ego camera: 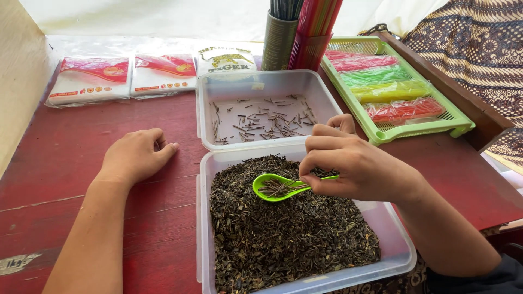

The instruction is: The person sits on the floor and sorts through a large container of dried herbs, picking out small twigs and debris by hand and placing them into a separate container. They also use a green plastic spoon to scoop and move the herbs within the main container.

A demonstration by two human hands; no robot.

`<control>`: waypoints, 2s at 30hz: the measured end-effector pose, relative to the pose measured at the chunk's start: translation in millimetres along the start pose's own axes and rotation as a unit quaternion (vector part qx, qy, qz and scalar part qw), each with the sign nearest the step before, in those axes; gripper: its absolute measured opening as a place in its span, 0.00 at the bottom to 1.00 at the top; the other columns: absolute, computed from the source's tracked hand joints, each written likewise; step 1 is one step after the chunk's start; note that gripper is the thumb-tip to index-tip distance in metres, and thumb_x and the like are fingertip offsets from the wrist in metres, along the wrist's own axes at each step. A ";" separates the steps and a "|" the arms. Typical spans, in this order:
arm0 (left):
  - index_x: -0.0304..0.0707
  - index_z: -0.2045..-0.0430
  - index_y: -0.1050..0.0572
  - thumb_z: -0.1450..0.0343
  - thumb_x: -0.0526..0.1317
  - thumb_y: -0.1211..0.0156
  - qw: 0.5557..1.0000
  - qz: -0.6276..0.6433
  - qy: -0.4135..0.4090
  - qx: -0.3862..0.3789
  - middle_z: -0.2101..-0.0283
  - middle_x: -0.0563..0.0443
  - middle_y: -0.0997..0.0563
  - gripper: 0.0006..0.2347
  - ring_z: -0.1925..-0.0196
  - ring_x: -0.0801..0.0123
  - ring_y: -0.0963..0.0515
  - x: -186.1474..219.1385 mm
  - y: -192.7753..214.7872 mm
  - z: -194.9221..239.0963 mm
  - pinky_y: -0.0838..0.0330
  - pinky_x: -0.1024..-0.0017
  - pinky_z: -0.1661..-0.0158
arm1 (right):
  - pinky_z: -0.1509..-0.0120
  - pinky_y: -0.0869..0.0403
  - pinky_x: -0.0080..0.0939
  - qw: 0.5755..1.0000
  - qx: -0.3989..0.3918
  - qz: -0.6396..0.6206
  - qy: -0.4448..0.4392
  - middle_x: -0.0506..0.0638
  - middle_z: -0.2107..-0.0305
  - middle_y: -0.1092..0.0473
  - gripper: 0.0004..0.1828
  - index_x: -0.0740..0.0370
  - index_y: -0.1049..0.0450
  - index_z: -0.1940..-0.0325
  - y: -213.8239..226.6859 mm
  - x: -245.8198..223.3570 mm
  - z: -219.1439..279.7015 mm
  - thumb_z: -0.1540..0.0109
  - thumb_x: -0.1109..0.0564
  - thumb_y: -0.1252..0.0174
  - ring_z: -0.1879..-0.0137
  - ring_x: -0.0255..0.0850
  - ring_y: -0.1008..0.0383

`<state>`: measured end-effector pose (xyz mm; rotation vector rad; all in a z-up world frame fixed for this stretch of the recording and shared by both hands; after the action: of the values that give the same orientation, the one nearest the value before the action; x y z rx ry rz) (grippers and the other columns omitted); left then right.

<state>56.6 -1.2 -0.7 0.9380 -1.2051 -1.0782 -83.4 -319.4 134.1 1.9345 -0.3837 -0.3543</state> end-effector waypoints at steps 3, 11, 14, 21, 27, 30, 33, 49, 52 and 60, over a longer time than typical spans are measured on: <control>0.44 0.70 0.24 0.27 0.58 0.50 1.000 0.006 0.008 -0.004 0.57 0.50 0.16 0.18 0.53 0.54 0.20 1.4 2.0 2.7 0.30 0.54 0.59 | 0.46 0.48 0.44 1.000 -0.007 -0.001 -0.007 0.40 0.74 0.41 0.07 0.51 0.29 0.66 -2.8 1.3 2.4 0.33 0.54 0.44 0.62 0.38 0.40; 0.43 0.71 0.24 0.27 0.58 0.50 1.000 0.009 0.006 -0.001 0.58 0.50 0.15 0.19 0.53 0.54 0.19 1.7 2.4 3.6 0.30 0.55 0.60 | 0.47 0.48 0.43 1.000 0.003 -0.006 -0.015 0.39 0.74 0.41 0.08 0.50 0.30 0.68 -0.6 1.3 4.9 0.33 0.55 0.43 0.63 0.37 0.40; 0.43 0.71 0.24 0.27 0.58 0.50 1.000 0.009 0.008 -0.001 0.58 0.50 0.15 0.19 0.54 0.54 0.19 1.9 2.7 3.8 0.30 0.55 0.61 | 0.48 0.49 0.43 1.000 0.004 -0.013 -0.013 0.39 0.74 0.41 0.08 0.50 0.30 0.68 0.6 0.9 5.8 0.34 0.56 0.42 0.63 0.37 0.40; 0.43 0.70 0.24 0.27 0.58 0.50 1.000 0.006 0.006 -0.001 0.57 0.50 0.15 0.19 0.52 0.53 0.20 1.7 2.3 3.3 0.30 0.54 0.60 | 0.46 0.48 0.44 1.000 0.026 0.007 -0.004 0.38 0.74 0.42 0.08 0.49 0.30 0.69 3.3 -2.3 7.2 0.36 0.58 0.39 0.63 0.37 0.39; 0.43 0.70 0.24 0.28 0.58 0.50 1.000 0.006 0.007 -0.001 0.56 0.49 0.15 0.18 0.52 0.52 0.19 1.4 2.2 3.1 0.30 0.53 0.59 | 0.46 0.44 0.46 1.000 0.022 0.004 0.010 0.40 0.75 0.43 0.08 0.51 0.30 0.69 3.9 -5.8 8.1 0.37 0.57 0.38 0.63 0.39 0.39; 0.43 0.70 0.24 0.27 0.58 0.50 1.000 0.006 0.008 -0.002 0.57 0.49 0.15 0.18 0.52 0.53 0.19 1.6 2.6 3.6 0.30 0.54 0.59 | 0.46 0.44 0.46 1.000 0.020 0.005 0.010 0.41 0.75 0.43 0.09 0.51 0.30 0.70 5.3 -6.1 9.5 0.37 0.57 0.38 0.63 0.39 0.38; 0.43 0.70 0.24 0.27 0.58 0.50 1.000 0.007 0.010 -0.002 0.57 0.49 0.15 0.19 0.53 0.53 0.19 0.9 2.0 2.4 0.30 0.54 0.60 | 0.47 0.44 0.45 1.000 0.026 0.007 0.013 0.41 0.75 0.43 0.08 0.51 0.30 0.69 7.4 -6.3 10.9 0.38 0.58 0.38 0.64 0.39 0.39; 0.42 0.75 0.23 0.25 0.54 0.45 0.978 0.057 -0.031 0.201 0.67 0.44 0.16 0.16 0.61 0.44 0.19 9.5 27.6 23.4 0.30 0.49 0.64 | 0.50 0.49 0.42 0.986 0.159 0.003 -0.052 0.43 0.78 0.43 0.09 0.55 0.27 0.73 50.0 10.8 32.9 0.39 0.60 0.36 0.66 0.39 0.44; 0.38 0.81 0.29 0.22 0.43 0.42 0.909 0.131 -0.236 0.317 0.80 0.51 0.27 0.16 0.77 0.65 0.29 63.1 67.7 72.4 0.35 0.62 0.69 | 0.50 0.49 0.42 0.985 0.161 -0.017 -0.067 0.42 0.76 0.46 0.07 0.55 0.27 0.71 59.6 18.1 38.3 0.39 0.59 0.35 0.63 0.39 0.44; 0.43 0.76 0.24 0.29 0.40 0.37 0.814 0.157 -0.501 0.248 0.73 0.56 0.23 0.06 0.74 0.69 0.24 221.2 97.8 185.2 0.30 0.70 0.70 | 0.52 0.49 0.42 0.985 0.133 -0.104 -0.045 0.40 0.75 0.42 0.08 0.54 0.30 0.70 70.7 20.6 53.5 0.39 0.61 0.38 0.64 0.38 0.43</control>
<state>-106.9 -191.6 172.0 0.4524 -2.5162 -1.0030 -94.3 -398.4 178.0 2.2343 -0.2981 -0.5507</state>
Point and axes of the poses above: each hand's wrist, its own z-axis away from the middle knuckle, its own y-axis out of the back of the hand, x = y × z, the point moved 6 cm from there along -z, towards the middle knuckle
